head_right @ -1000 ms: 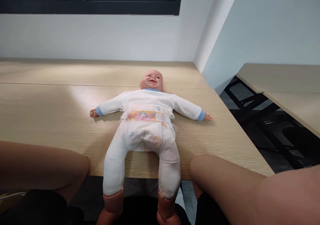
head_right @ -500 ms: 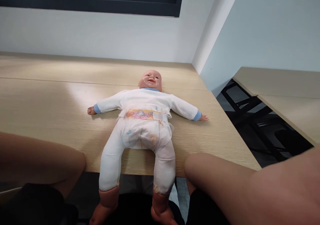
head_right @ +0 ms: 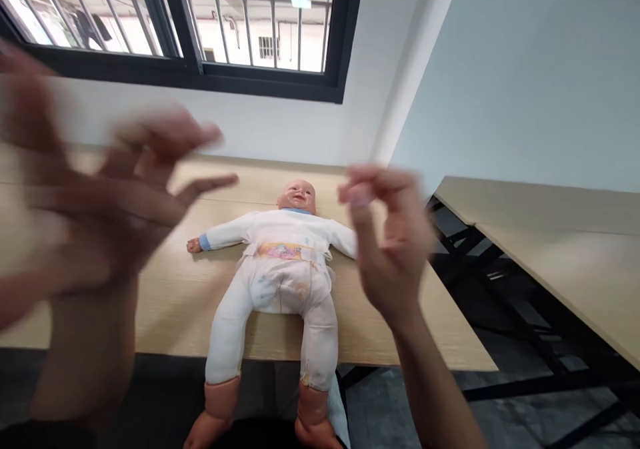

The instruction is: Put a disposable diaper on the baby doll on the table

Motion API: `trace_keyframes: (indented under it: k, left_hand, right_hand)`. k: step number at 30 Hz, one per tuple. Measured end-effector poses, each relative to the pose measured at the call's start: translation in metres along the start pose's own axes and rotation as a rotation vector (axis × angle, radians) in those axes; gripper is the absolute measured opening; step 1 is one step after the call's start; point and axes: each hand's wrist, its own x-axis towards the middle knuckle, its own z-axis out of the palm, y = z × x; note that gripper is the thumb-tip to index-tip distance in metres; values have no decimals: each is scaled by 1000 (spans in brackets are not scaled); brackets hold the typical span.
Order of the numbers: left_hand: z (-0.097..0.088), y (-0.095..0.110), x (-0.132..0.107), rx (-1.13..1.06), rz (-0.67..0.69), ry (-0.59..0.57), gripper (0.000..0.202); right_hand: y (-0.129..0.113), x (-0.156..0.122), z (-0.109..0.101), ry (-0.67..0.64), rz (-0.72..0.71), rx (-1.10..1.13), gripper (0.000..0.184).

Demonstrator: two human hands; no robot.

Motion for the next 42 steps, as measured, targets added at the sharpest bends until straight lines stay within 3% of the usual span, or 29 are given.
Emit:
trace_keyframes:
  k: [2,3,5,8,13,23,34,42]
  left_hand:
    - [10,-18,-12,91,-77,-28,43]
    - [14,-31,-22,205,-198,4,28]
    - [17,-60,-46,424,-452,64,23]
    - [12,-94,-79,490,-601,100,22]
    - [6,-103,-98,416,-747,142,35]
    - [15,-108,-99,372,-728,111,34]
    - [35,-121,-80,642,-526,176,25]
    - [34,-115,-83,668,-475,176,17]
  right_hand:
    - [15,-14,12,-42,12,-10,20]
    - [26,-23,19,-101,50,-17,18]
    - [51,-41,32,-209,165,-23,23]
    - [79,-60,43,-218,291,-41,30]
    - [86,-69,45,-212,360,-14,36]
    - [78,-77,51,-291,366,30,35]
    - [68,-68,65,-248,302,-84,28]
    - [71,-72,62,-250,311,-77,25]
